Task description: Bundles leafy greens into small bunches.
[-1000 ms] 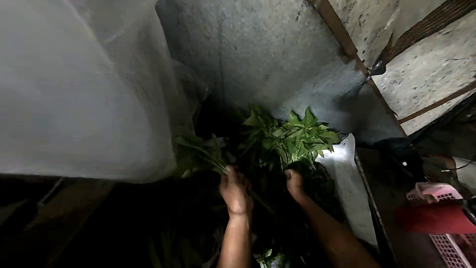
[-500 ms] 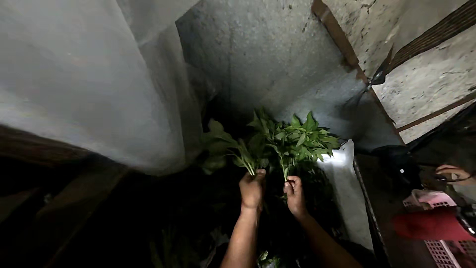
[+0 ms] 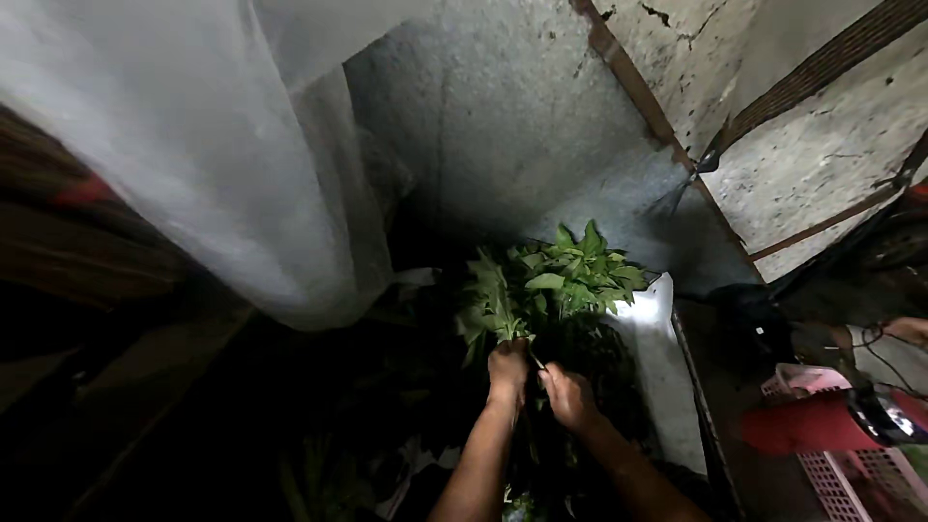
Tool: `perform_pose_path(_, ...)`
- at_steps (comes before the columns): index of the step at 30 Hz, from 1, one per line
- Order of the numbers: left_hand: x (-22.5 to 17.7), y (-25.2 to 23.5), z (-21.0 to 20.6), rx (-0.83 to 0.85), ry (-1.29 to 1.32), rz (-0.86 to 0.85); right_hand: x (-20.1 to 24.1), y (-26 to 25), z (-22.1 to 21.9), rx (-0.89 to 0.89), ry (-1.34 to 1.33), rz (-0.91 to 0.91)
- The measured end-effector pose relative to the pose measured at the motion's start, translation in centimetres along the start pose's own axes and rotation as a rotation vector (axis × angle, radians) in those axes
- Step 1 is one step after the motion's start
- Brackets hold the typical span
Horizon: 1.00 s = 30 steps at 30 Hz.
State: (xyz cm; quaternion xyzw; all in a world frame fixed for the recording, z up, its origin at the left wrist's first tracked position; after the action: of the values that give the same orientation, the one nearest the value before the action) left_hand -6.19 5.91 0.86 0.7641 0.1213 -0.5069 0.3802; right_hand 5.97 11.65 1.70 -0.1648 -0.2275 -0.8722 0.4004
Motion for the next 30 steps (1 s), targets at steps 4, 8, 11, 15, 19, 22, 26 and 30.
perform_pose_path(4, -0.4, -0.3, 2.4, -0.173, 0.173, 0.003, -2.8, 1.1, -2.3, -0.003, 0.148, -0.027)
perform_pose_path(8, -1.6, 0.0, 4.2, -0.254, 0.171, -0.049, -9.0, 1.7, -3.2, 0.312, 0.217, -0.27)
perform_pose_path(11, -2.2, 0.1, 5.2, -0.222, 0.325, -0.041, -15.2, 1.8, -2.7, 0.306, 0.179, -0.52)
perform_pose_path(15, -1.7, 0.0, 3.9, -0.041, 0.355, 0.086, -14.6, -1.2, -0.8, 0.106, 0.081, -0.441)
perform_pose_path(19, -1.2, -0.3, 2.7, 0.101, 0.316, 0.124, -10.2, -6.6, -1.7, 0.043, -0.161, -0.165)
perform_pose_path(22, -1.9, -0.6, 2.8, 0.143, 0.376, 0.082, -8.5, -9.2, -3.3, 0.09, -0.289, -0.3)
perform_pose_path(26, -4.5, 0.3, 3.6, 0.112, 0.455, -0.204, -9.2, -10.8, -5.8, 0.105, -0.407, -0.442)
perform_pose_path(30, -7.5, 1.7, 4.7, 0.065, 0.491, -0.671, -9.2, -11.4, -5.3, -0.003, -0.415, -0.324)
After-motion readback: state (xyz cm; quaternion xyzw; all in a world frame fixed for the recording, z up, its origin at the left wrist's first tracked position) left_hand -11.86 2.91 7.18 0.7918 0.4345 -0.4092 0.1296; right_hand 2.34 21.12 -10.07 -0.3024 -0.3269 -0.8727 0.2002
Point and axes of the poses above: each hand's wrist, its own y-axis away from the middle knuckle, its own z-axis out of the back of the hand, x = y × z, the point moved 7 cm from there along -y, towards the middle knuckle, and after that the axes turned 11 degrees about x, right-handed, at the moved point
